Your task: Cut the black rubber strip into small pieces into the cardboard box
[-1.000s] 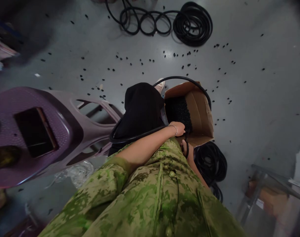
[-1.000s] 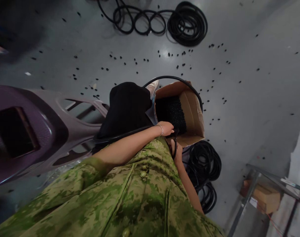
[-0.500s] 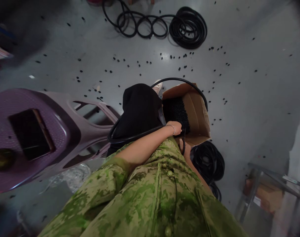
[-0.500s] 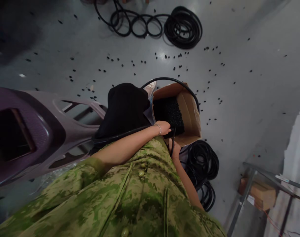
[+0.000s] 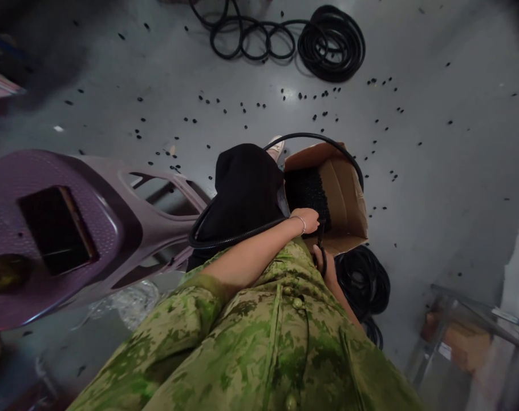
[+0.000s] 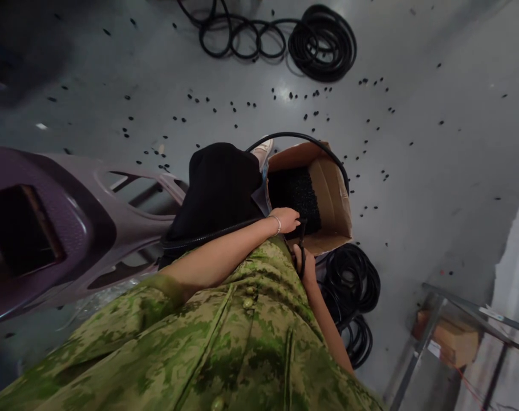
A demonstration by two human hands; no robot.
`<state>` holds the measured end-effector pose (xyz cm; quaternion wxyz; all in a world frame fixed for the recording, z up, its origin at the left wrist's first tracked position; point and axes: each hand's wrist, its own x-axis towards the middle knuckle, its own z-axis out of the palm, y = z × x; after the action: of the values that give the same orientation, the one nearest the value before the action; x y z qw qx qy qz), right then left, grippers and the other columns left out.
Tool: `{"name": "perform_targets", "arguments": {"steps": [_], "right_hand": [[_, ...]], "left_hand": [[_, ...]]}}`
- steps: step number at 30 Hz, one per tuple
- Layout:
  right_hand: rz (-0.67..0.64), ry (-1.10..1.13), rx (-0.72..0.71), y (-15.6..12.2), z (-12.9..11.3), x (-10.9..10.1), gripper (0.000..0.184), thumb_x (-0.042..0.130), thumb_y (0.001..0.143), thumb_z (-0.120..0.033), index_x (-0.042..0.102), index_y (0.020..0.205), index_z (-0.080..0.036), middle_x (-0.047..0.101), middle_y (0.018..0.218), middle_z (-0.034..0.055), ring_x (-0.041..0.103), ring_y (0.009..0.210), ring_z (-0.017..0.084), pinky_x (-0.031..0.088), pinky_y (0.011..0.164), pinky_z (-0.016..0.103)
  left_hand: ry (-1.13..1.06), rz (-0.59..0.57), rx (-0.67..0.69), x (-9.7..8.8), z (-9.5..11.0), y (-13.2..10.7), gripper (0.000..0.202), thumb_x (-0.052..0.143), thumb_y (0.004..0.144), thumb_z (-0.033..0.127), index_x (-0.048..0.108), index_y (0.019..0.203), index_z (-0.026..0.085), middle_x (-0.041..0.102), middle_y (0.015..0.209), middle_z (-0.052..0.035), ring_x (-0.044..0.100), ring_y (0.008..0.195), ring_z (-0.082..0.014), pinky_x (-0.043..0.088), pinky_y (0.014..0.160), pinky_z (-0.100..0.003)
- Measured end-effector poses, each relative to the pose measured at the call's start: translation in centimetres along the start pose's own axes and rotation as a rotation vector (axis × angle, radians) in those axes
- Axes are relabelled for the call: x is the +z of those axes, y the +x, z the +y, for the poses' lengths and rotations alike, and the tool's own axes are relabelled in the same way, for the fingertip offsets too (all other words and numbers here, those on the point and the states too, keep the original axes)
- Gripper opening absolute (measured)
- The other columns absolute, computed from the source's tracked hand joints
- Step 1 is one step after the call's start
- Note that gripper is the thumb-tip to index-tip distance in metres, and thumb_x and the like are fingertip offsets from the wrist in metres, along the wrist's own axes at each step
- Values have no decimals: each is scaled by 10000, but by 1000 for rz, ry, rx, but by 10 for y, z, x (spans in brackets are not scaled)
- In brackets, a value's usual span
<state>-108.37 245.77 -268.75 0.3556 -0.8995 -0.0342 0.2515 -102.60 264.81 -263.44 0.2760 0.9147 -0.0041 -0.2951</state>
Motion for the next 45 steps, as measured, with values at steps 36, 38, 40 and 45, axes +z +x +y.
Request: {"name": "perform_targets", "arguments": {"steps": [36,38,40,45], "right_hand": [[155,-273,-19,20,17,21,578,324,784,-750,440,560,-230,590,571,94,507,608,196,338,605,291],[149,-286,-38,21,18,21,588,321,786,-760,437,563,-229,596,581,94,509,609,195,335,602,287],[139,-296,-54,22,21,21,604,300,788,-772,439,570,-226,597,589,93,512,609,194,338,600,284],[145,-305,-71,23,26,23,617,248,786,-779,436,583,-227,575,585,82,512,611,194,336,608,287]], "left_hand": [[93,9,11,2,5,-2,363,477,935,297,681,1166,104,668,1206,-187,635,1111,-286,523,894,-355],[126,66,32,5,10,-8,336,485,920,213,674,1173,94,657,1198,-212,640,1091,-283,522,876,-356],[161,128,32,8,17,-15,346,461,905,119,667,1180,83,637,1214,-235,630,1101,-289,513,875,-379],[191,108,-18,8,23,-24,369,415,894,51,692,1137,58,653,1186,-251,621,1105,-322,513,844,-441]]}}
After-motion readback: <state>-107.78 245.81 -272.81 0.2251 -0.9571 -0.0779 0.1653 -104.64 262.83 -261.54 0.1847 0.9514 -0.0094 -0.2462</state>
